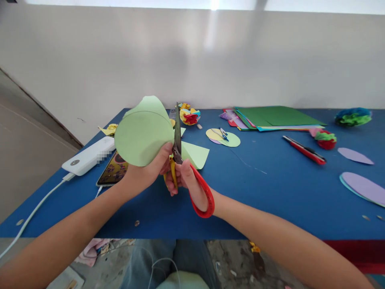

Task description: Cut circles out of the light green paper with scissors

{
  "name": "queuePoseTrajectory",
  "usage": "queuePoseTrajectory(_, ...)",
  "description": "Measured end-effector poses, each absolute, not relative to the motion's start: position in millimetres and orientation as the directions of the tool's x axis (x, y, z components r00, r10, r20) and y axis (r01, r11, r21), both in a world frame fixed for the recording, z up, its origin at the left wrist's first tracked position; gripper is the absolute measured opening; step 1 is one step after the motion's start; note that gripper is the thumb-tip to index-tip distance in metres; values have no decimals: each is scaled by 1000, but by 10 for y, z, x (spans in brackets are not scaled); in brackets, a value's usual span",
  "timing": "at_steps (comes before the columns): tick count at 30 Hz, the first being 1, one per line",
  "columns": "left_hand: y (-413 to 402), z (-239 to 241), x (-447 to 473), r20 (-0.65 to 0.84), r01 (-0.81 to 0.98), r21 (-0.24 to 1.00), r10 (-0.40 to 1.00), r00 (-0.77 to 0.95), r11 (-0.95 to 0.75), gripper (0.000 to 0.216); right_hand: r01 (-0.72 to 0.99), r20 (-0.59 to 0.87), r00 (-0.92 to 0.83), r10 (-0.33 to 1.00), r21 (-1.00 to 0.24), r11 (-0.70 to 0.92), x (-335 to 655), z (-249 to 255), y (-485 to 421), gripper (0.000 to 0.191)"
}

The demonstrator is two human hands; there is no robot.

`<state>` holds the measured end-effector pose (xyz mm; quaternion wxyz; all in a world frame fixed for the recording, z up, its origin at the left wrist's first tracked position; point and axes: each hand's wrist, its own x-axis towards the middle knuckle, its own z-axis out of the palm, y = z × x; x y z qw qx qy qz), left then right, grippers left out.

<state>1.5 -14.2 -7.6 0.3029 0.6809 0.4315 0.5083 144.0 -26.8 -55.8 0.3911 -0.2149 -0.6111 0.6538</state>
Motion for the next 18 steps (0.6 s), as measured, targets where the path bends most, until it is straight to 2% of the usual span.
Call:
queuePoseTrajectory(11, -134, -39, 0, 422, 287, 842, 889, 175, -456, 35, -273, 198, -598, 777, -961, 35, 1428, -529, -280, 69)
queuePoseTrajectory(18, -138, 3, -13, 395, 262, 858, 893, 216, -443, 35, -269, 202, -580, 789, -962, 48, 1445, -530, -288, 63)
